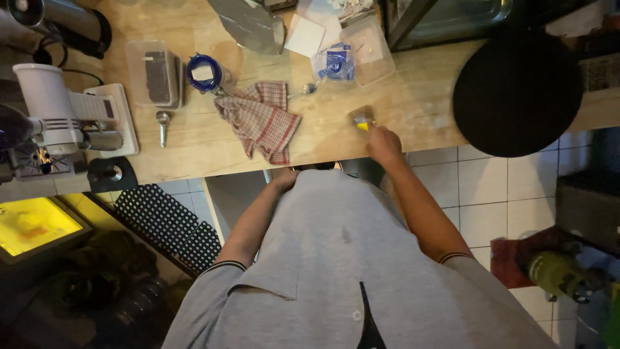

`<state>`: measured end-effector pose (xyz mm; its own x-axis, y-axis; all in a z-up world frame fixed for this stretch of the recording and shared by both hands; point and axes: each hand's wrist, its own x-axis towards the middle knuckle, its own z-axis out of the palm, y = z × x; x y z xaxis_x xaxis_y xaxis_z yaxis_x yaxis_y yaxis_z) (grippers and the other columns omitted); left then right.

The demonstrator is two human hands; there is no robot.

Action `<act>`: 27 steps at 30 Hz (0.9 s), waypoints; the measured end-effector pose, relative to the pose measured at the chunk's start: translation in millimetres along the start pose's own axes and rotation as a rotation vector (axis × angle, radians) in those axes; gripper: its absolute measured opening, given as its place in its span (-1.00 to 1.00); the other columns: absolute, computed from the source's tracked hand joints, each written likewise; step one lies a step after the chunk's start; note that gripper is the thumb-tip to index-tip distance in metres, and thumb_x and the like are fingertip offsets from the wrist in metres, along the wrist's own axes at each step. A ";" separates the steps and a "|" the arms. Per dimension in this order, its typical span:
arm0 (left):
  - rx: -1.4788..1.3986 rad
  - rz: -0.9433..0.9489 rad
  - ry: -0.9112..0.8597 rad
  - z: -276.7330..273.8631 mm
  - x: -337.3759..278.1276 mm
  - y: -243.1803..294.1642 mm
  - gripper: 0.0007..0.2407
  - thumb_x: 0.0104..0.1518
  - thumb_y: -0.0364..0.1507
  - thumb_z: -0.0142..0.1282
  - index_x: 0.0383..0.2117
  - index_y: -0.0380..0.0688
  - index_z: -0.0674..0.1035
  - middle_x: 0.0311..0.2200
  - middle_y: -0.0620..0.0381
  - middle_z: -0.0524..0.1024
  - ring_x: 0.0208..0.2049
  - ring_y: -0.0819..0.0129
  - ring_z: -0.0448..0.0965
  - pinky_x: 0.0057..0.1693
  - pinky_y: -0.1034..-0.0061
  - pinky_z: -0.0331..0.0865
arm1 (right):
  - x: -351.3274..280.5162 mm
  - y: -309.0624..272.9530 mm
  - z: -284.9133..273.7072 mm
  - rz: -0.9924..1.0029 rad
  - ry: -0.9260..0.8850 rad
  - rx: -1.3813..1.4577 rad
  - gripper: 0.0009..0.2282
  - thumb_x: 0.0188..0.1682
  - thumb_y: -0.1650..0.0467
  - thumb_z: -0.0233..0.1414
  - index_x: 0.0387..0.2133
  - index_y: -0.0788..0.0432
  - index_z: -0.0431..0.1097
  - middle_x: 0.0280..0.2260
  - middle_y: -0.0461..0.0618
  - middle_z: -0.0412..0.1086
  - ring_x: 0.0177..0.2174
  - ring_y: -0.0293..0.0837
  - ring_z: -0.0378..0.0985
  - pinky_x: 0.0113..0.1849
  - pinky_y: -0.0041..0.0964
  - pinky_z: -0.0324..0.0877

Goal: Cleaning a coffee knock box with a brush and wiping down a wooden counter.

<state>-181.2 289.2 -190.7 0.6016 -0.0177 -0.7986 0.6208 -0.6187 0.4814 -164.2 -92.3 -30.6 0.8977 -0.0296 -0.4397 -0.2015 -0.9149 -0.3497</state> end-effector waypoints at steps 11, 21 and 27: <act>-0.094 0.020 -0.027 -5.0 -36.8 30.0 -0.56 -0.01 -0.39 0.19 0.04 -0.31 0.60 0.07 -0.26 0.52 0.15 -0.16 0.47 0.21 0.02 0.39 | -57.8 -105.3 -60.4 -0.137 -0.535 0.225 -0.69 0.01 0.26 -0.04 -0.04 -0.11 0.57 -0.06 0.24 0.53 0.05 0.31 0.47 0.11 0.12 0.36; -0.304 -0.062 0.038 0.9 -35.7 23.9 -0.57 0.07 -0.55 0.14 0.08 -0.61 0.45 0.05 -0.49 0.46 0.14 -0.29 0.46 0.13 0.01 0.40 | -28.5 -45.1 -18.2 -0.200 -0.083 0.455 -0.60 -0.01 0.36 0.06 0.15 0.05 0.43 -0.12 0.39 0.50 -0.08 0.44 0.50 -0.03 0.25 0.41; -0.265 0.000 0.040 5.8 15.1 -19.0 -0.66 0.00 -0.52 0.24 -0.06 -0.40 0.60 -0.14 -0.27 0.60 -0.07 -0.09 0.64 -0.12 0.11 0.56 | -12.7 -33.9 19.9 -0.014 0.016 0.148 -0.52 0.06 0.38 -0.08 0.31 -0.03 0.24 -0.32 0.38 0.52 -0.21 0.30 0.62 -0.13 0.19 0.51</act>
<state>-186.9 296.1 -214.0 0.6177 0.0169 -0.7862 0.7277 -0.3913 0.5634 -176.6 -52.9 -29.6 0.9066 -0.0246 -0.4214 -0.2434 -0.8460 -0.4743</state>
